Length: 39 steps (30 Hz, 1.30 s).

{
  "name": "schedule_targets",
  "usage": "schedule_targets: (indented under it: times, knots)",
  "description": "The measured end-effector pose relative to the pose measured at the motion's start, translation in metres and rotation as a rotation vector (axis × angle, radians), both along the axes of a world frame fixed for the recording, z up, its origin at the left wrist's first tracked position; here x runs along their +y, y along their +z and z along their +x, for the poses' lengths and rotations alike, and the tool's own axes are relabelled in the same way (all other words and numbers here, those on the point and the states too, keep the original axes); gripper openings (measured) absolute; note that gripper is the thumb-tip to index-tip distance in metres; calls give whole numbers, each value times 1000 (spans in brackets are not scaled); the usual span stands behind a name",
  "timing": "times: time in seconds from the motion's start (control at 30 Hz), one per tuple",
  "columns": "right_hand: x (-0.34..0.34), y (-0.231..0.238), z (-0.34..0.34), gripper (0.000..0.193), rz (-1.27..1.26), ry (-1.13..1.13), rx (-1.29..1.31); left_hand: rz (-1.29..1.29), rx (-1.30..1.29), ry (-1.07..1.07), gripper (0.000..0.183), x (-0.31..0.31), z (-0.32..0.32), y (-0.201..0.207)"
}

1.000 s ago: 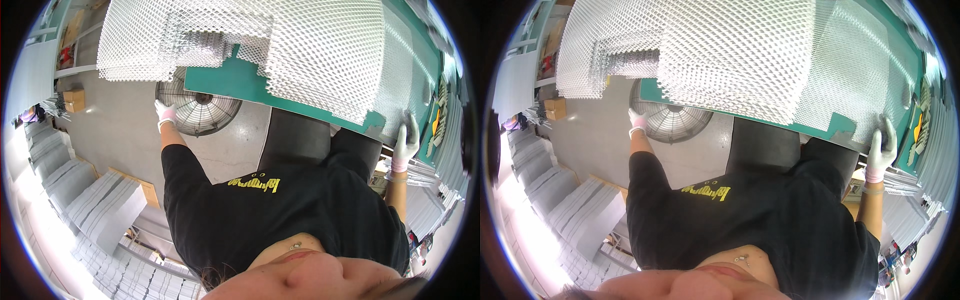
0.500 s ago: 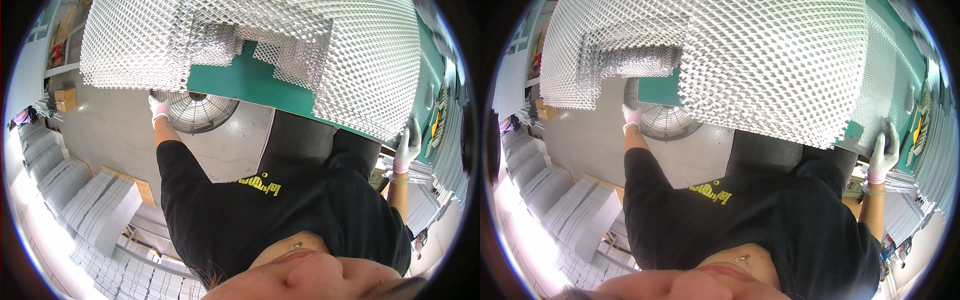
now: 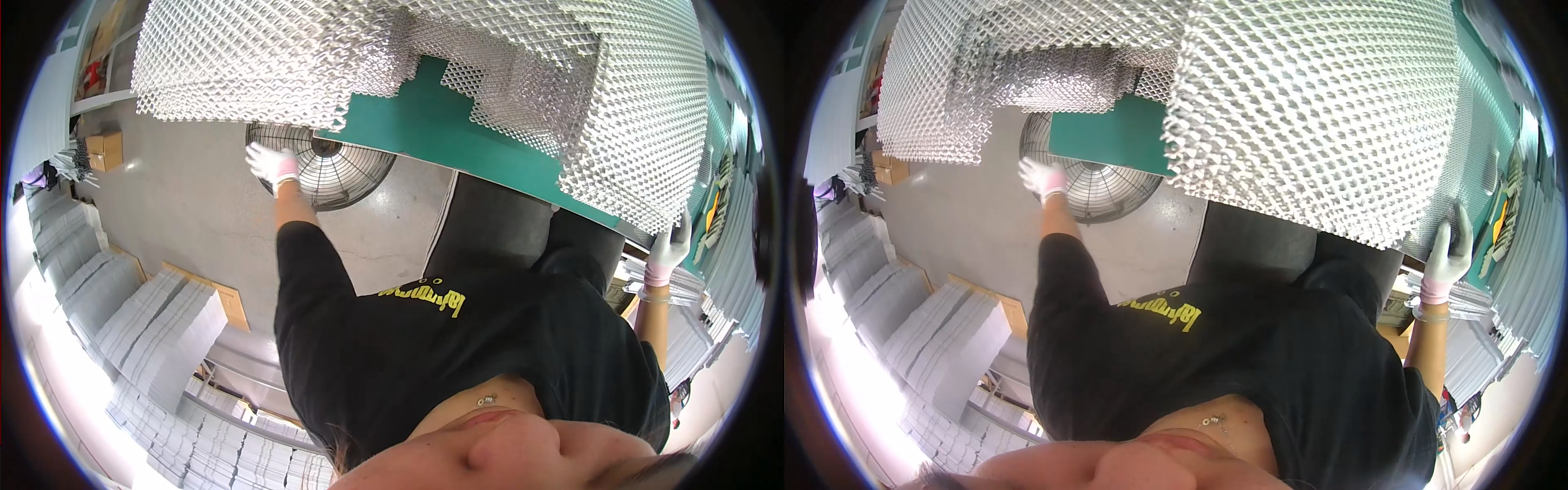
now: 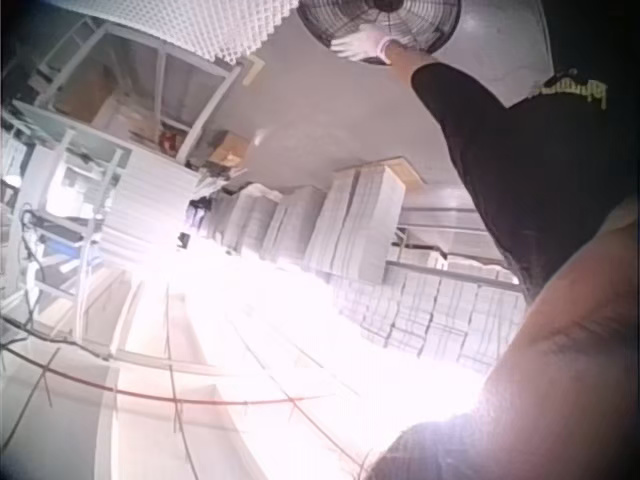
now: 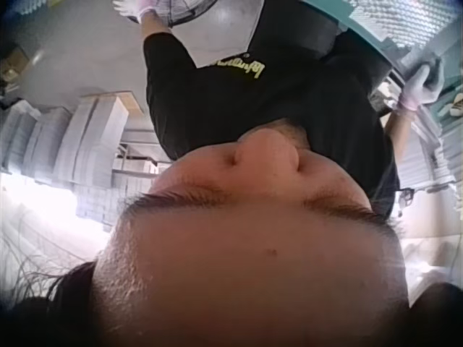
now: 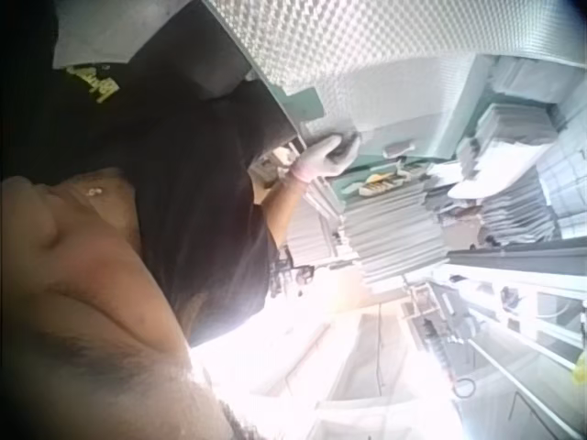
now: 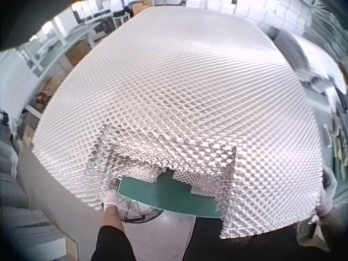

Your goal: The person assembles a fan grille by placing a mesh sheet onto a metal frame, securing it with a plastic clip, and fastening the frame with a power drill. They repeat this process for multiple units, stacking the finished grilles on the table.

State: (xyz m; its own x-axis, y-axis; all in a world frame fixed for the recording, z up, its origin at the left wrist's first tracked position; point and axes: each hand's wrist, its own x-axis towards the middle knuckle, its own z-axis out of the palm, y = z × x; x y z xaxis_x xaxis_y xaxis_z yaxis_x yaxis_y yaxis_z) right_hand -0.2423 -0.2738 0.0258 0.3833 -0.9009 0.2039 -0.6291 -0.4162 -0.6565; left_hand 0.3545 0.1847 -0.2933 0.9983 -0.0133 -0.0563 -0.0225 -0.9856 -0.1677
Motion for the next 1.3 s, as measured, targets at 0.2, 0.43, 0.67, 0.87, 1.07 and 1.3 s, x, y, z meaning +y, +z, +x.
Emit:
schedule_targets:
  times: [0.2, 0.43, 0.67, 0.87, 1.07, 1.3]
  knots:
    - [0, -1, 0, 39, -8, 19, -16, -343, 39, -324, 84, -79, -140, -22]
    - [-2, -2, -5, 39, -40, -24, 14, 110, 533, -634, 81, -55, -217, -38]
    - [-1, -1, 2, 36, -56, 4, -6, 199, 666, -632, 90, -64, -208, -47]
    - [2, 4, 10, 37, -66, 0, 23, 174, 757, -543, 61, -80, -193, -62]
    - [5, 6, 18, 37, -82, 44, -1, 182, 995, -495, 62, -95, -169, -65]
    - [6, 8, 21, 39, -99, 77, -3, -179, 901, -490, 61, -70, -207, -90]
